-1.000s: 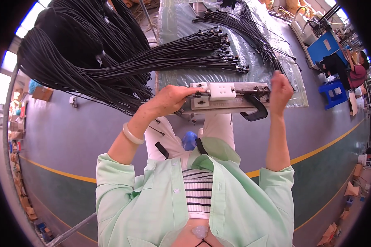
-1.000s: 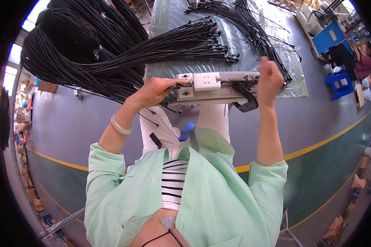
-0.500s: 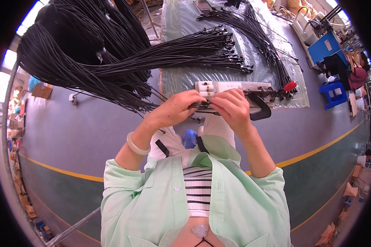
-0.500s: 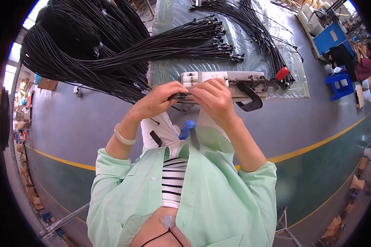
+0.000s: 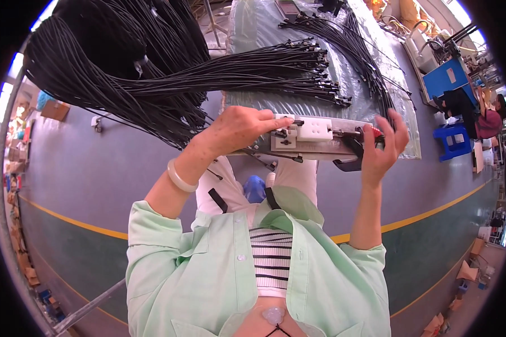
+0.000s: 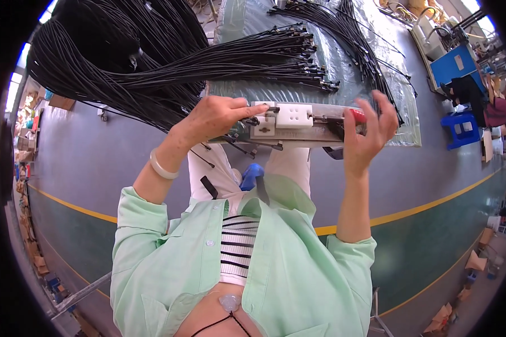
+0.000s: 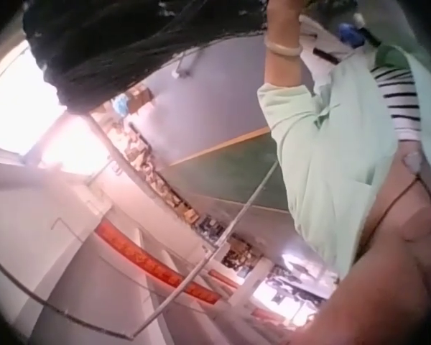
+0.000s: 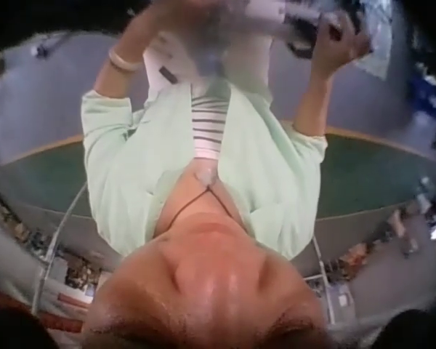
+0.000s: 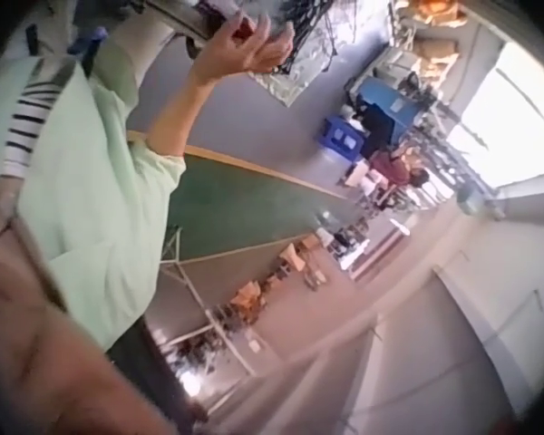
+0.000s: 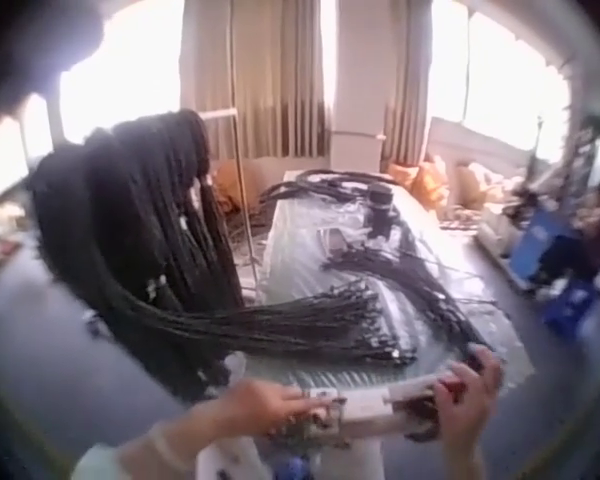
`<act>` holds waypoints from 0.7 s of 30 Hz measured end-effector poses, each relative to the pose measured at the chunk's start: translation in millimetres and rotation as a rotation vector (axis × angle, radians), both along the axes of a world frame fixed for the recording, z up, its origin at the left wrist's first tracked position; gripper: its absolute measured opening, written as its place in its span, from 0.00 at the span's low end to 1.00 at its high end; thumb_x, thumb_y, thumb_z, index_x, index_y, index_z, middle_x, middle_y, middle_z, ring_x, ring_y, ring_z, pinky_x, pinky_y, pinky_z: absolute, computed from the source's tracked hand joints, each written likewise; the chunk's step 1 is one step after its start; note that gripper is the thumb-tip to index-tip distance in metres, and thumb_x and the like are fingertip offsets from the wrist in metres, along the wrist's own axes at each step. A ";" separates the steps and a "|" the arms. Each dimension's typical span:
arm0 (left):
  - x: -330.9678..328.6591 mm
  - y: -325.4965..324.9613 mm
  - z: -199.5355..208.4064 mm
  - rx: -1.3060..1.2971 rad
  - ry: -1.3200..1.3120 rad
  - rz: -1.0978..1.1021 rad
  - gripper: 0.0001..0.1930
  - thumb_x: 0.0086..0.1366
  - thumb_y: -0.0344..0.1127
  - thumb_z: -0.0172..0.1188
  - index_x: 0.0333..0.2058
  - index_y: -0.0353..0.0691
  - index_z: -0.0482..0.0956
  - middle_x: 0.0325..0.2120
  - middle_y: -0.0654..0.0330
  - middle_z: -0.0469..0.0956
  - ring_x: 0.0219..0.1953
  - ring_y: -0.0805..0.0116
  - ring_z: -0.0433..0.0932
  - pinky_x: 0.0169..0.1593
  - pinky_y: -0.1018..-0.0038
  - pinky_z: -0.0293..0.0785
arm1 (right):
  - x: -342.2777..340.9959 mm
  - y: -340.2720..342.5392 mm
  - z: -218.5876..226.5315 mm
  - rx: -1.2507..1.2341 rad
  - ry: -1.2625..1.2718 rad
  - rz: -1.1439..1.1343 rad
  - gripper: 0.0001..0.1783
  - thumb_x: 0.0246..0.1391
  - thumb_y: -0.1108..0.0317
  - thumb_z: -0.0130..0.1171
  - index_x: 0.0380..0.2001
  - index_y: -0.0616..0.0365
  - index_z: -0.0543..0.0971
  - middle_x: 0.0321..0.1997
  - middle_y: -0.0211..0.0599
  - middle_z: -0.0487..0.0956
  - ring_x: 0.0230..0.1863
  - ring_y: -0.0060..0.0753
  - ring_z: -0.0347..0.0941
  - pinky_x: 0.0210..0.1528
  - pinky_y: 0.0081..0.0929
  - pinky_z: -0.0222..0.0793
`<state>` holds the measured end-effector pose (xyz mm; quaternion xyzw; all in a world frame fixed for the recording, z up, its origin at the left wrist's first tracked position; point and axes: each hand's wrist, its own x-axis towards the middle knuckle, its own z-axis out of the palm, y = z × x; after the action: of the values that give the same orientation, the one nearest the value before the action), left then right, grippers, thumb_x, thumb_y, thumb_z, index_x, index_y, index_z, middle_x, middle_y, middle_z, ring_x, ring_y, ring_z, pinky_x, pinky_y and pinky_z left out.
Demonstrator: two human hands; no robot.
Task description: Assembling electrical wire harnesses by feeding wire bundles into a processing machine on a factory workbench.
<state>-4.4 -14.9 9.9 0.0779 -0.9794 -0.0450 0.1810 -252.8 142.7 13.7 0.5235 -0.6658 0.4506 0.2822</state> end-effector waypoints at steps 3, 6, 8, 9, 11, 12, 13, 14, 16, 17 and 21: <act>2.6 -4.8 -6.2 0.051 -0.031 0.034 0.30 0.51 0.23 0.52 0.54 0.59 0.69 0.25 0.65 0.72 0.24 0.63 0.76 0.26 0.72 0.76 | -11.7 -1.2 -4.6 0.379 -0.029 0.168 0.16 0.39 0.73 0.66 0.36 0.57 0.78 0.53 0.37 0.71 0.54 0.37 0.65 0.54 0.34 0.60; 2.2 -1.3 -15.7 0.134 0.062 -0.010 0.31 0.51 0.22 0.51 0.54 0.59 0.69 0.27 0.65 0.74 0.25 0.63 0.77 0.26 0.72 0.77 | -23.0 -3.8 -16.1 0.417 0.063 0.120 0.15 0.43 0.75 0.63 0.38 0.58 0.77 0.44 0.37 0.76 0.47 0.35 0.70 0.49 0.30 0.65; 2.1 4.2 -17.5 0.123 -0.030 0.038 0.30 0.52 0.23 0.51 0.54 0.60 0.69 0.32 0.66 0.76 0.26 0.63 0.77 0.27 0.72 0.77 | -47.5 -2.9 -32.6 0.230 -0.030 0.114 0.11 0.52 0.73 0.58 0.41 0.58 0.76 0.34 0.35 0.78 0.32 0.28 0.73 0.37 0.23 0.69; 2.9 4.6 -19.0 0.125 -0.031 0.044 0.30 0.52 0.23 0.51 0.54 0.60 0.69 0.32 0.66 0.76 0.26 0.63 0.77 0.27 0.72 0.77 | -52.3 -3.5 -31.1 0.166 -0.150 0.053 0.11 0.54 0.72 0.57 0.41 0.58 0.75 0.34 0.34 0.78 0.30 0.27 0.72 0.34 0.21 0.69; 2.8 6.2 -21.5 0.074 0.009 0.020 0.34 0.49 0.19 0.53 0.55 0.59 0.69 0.23 0.63 0.70 0.21 0.64 0.73 0.25 0.72 0.75 | -63.9 -5.1 -18.0 -0.006 -0.467 -0.002 0.09 0.57 0.71 0.54 0.42 0.59 0.75 0.32 0.33 0.77 0.27 0.25 0.70 0.31 0.20 0.68; 0.1 6.4 -21.3 0.073 0.010 0.023 0.34 0.49 0.19 0.53 0.55 0.59 0.69 0.23 0.63 0.70 0.21 0.64 0.73 0.25 0.72 0.75 | -74.1 -5.0 -11.7 -0.117 -0.664 0.001 0.09 0.58 0.71 0.52 0.42 0.60 0.75 0.29 0.31 0.76 0.26 0.25 0.69 0.30 0.22 0.68; -4.2 7.3 -19.3 0.069 -0.003 -0.003 0.34 0.49 0.20 0.52 0.55 0.60 0.69 0.23 0.63 0.71 0.22 0.64 0.74 0.25 0.73 0.75 | -94.0 0.5 -15.9 -0.116 -0.660 0.001 0.09 0.58 0.71 0.52 0.42 0.60 0.75 0.29 0.31 0.76 0.26 0.25 0.69 0.30 0.22 0.68; -7.3 7.3 -17.9 0.064 -0.015 -0.031 0.34 0.50 0.20 0.52 0.55 0.60 0.68 0.23 0.63 0.71 0.23 0.65 0.75 0.25 0.73 0.75 | -120.0 8.1 -25.9 -0.315 -0.972 0.145 0.09 0.59 0.70 0.52 0.40 0.60 0.74 0.26 0.31 0.73 0.24 0.24 0.66 0.29 0.21 0.66; -8.1 6.7 -12.9 0.076 -0.065 -0.022 0.34 0.50 0.20 0.52 0.55 0.61 0.68 0.23 0.63 0.72 0.23 0.65 0.75 0.25 0.73 0.75 | -139.0 14.5 -34.5 -0.517 -1.276 0.302 0.08 0.59 0.68 0.51 0.39 0.60 0.74 0.23 0.30 0.71 0.23 0.24 0.64 0.28 0.21 0.65; -7.9 6.1 -10.0 0.089 -0.121 -0.011 0.33 0.51 0.20 0.53 0.55 0.61 0.67 0.24 0.63 0.72 0.24 0.64 0.76 0.25 0.72 0.75 | -140.8 20.2 -36.9 -0.590 -1.392 0.433 0.08 0.60 0.66 0.50 0.37 0.60 0.74 0.21 0.29 0.69 0.22 0.23 0.62 0.27 0.21 0.63; -7.1 9.3 -4.0 0.214 -0.249 0.035 0.30 0.54 0.24 0.51 0.54 0.62 0.67 0.29 0.59 0.75 0.28 0.58 0.78 0.30 0.66 0.77 | -126.5 21.3 -23.2 -0.448 -1.313 0.817 0.13 0.61 0.61 0.50 0.26 0.58 0.74 0.17 0.28 0.65 0.21 0.23 0.60 0.26 0.21 0.59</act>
<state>-11.5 -5.6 6.0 0.1190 -0.9823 -0.1359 0.0495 -379.3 164.0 -9.5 0.2849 -0.3456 0.8569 -0.2553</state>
